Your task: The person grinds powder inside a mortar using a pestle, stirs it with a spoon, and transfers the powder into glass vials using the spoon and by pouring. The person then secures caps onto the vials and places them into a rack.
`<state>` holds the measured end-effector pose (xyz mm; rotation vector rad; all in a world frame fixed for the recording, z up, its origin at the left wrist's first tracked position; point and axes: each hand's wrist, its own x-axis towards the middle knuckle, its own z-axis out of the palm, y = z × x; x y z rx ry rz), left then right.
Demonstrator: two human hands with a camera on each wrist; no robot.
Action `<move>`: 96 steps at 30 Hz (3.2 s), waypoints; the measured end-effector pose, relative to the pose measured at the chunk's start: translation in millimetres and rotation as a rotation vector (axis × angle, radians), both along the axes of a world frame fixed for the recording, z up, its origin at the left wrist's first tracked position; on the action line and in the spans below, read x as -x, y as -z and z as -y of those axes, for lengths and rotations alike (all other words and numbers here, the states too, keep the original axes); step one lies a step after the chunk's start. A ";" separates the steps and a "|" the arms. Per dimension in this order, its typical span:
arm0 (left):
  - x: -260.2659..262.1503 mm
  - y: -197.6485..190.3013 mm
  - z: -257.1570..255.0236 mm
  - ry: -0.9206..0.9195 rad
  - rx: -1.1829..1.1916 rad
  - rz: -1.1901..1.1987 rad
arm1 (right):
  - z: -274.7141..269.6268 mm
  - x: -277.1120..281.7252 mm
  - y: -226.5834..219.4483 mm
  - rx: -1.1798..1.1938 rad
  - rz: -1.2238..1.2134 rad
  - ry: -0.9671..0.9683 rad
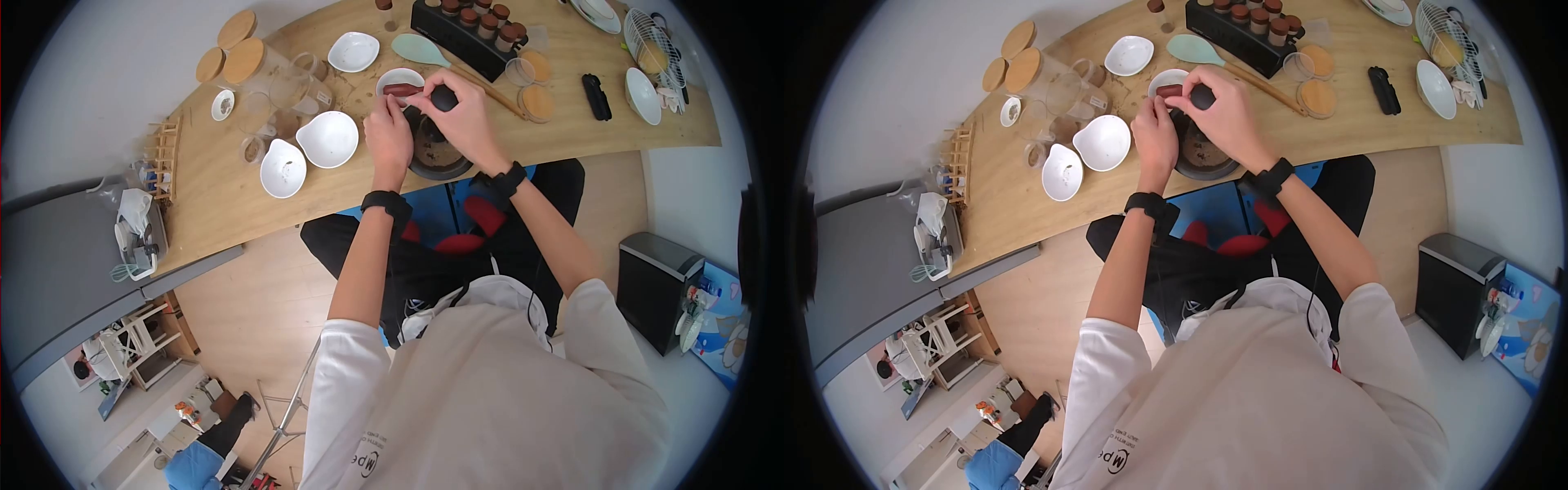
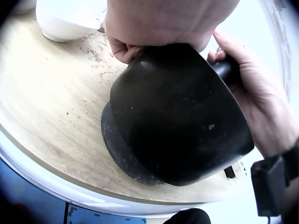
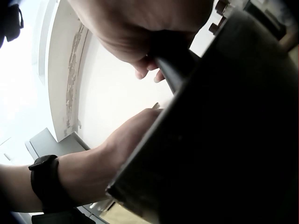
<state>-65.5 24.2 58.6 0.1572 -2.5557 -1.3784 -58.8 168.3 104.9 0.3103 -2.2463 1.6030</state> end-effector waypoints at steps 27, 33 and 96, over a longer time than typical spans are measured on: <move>0.3 -0.3 0.5 -0.007 -0.029 0.072 | -23.4 -4.6 -3.1 -0.084 0.113 -0.288; 1.6 3.9 1.5 0.004 -0.064 0.021 | -5.2 -8.8 0.4 0.053 0.083 -0.079; 1.5 4.4 2.7 -0.010 -0.076 0.067 | -1.7 -51.5 -25.0 -0.573 -0.096 -0.018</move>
